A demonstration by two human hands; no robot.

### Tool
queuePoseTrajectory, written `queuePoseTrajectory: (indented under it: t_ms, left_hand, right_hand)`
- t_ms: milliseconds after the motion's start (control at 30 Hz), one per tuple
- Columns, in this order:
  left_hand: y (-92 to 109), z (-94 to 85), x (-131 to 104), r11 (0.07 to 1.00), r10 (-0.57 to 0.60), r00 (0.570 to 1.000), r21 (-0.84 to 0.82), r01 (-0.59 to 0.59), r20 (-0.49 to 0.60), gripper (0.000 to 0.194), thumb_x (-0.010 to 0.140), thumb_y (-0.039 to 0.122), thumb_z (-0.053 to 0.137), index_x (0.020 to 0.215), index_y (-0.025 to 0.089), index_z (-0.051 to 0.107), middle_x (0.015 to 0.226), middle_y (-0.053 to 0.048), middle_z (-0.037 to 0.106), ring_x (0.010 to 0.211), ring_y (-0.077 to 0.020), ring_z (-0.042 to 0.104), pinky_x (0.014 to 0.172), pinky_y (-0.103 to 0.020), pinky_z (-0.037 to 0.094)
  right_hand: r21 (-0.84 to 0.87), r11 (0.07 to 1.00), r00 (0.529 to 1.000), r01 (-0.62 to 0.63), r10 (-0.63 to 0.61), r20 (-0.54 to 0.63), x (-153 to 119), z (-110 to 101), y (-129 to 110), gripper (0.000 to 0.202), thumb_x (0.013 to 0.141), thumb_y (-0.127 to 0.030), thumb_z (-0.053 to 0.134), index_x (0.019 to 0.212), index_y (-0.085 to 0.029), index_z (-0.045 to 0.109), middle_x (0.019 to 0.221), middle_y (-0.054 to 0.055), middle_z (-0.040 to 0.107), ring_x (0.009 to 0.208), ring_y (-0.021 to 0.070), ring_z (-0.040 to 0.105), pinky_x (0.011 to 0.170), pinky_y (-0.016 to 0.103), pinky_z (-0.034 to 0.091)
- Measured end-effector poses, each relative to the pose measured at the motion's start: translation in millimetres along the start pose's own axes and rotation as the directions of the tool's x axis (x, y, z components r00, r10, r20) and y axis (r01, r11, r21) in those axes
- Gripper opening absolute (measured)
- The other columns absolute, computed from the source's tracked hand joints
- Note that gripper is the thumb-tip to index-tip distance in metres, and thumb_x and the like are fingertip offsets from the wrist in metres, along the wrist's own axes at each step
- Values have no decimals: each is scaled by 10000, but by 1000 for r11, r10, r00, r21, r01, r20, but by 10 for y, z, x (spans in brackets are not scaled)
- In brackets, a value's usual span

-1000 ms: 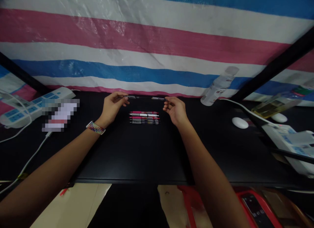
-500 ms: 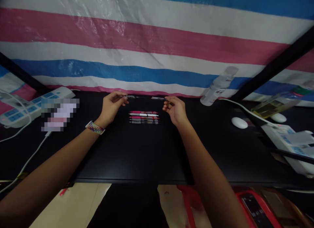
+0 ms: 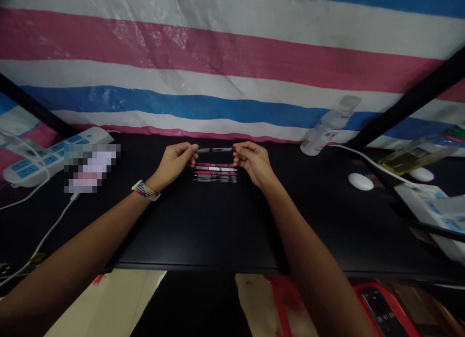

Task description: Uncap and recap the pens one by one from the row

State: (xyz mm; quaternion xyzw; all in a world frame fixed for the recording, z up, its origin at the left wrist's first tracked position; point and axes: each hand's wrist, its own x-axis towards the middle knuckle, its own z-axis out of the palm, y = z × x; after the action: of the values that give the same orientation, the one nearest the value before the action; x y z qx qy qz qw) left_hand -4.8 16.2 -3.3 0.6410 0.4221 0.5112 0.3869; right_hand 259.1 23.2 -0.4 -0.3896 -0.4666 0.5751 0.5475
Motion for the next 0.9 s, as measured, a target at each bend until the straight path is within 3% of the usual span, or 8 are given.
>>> queuePoseTrajectory:
  t_ms: [100, 167, 300, 433, 600, 733, 800, 900]
  left_hand:
    - [-9, 5, 10, 997, 62, 998, -45, -63, -14, 240, 918, 413, 860, 896, 206, 740, 741, -5, 691, 608, -114, 662, 583, -257, 530]
    - [-8, 7, 12, 994, 92, 996, -65, -93, -20, 254, 883, 379, 890, 1022, 222, 748, 829, -11, 719, 663, -130, 694, 631, -276, 566]
    - [-14, 5, 11, 997, 57, 998, -44, -56, 17, 214, 1000, 426, 762, 1083, 230, 749, 729, -5, 692, 622, -144, 658, 616, -292, 563]
    - [-27, -1, 16, 991, 132, 991, -16, -132, -26, 440, 842, 283, 910, 1243, 243, 734, 977, -41, 784, 850, -181, 749, 765, -307, 605]
    - [-16, -20, 14, 995, 103, 995, -2, -103, -1, 270, 1041, 415, 707, 1200, 205, 765, 741, -16, 732, 697, -171, 716, 736, -322, 588]
    - [12, -33, 7, 981, 190, 982, 47, -190, 4, 523, 910, 293, 841, 1413, 235, 711, 1133, -83, 842, 1080, -233, 787, 913, -347, 594]
    - [11, -29, 6, 981, 183, 983, 58, -183, 1, 509, 912, 295, 842, 1407, 245, 733, 1200, -91, 841, 1124, -237, 783, 946, -358, 591]
    - [-18, -11, 8, 991, 114, 993, 68, -112, -24, 257, 1008, 402, 749, 1175, 224, 830, 950, -69, 839, 894, -206, 780, 854, -354, 604]
  right_hand:
    - [23, 999, 1000, -26, 26, -10, 3, 5, 9, 143, 811, -280, 892, 897, -206, 804, 766, 28, 717, 669, 149, 643, 667, 338, 619]
    - [49, 998, 999, -37, 38, -14, -1, 23, 14, 131, 800, -268, 892, 874, -200, 809, 750, 27, 721, 653, 138, 639, 643, 313, 616]
    - [78, 996, 999, -46, 47, -4, -17, 69, 18, 100, 805, -248, 887, 855, -201, 813, 731, 23, 725, 644, 130, 639, 621, 287, 616]
    - [80, 995, 998, -56, 58, -21, -26, 96, 10, 87, 822, -228, 883, 850, -206, 804, 727, 17, 721, 636, 125, 641, 629, 284, 624]
    - [96, 994, 998, -58, 61, -26, -25, 105, 9, 116, 802, -234, 899, 851, -199, 801, 721, 16, 723, 627, 127, 644, 620, 282, 620]
    - [93, 993, 996, -70, 75, -49, -16, 99, 9, 111, 807, -222, 885, 860, -189, 793, 724, 21, 719, 632, 131, 642, 629, 290, 619]
    - [91, 993, 995, -74, 79, -56, -15, 102, 7, 58, 837, -194, 845, 860, -190, 792, 729, 26, 715, 635, 131, 636, 637, 294, 617]
    - [85, 994, 996, -74, 78, -49, -19, 114, 7, 35, 861, -185, 819, 862, -202, 789, 735, 26, 711, 645, 133, 637, 651, 297, 621]
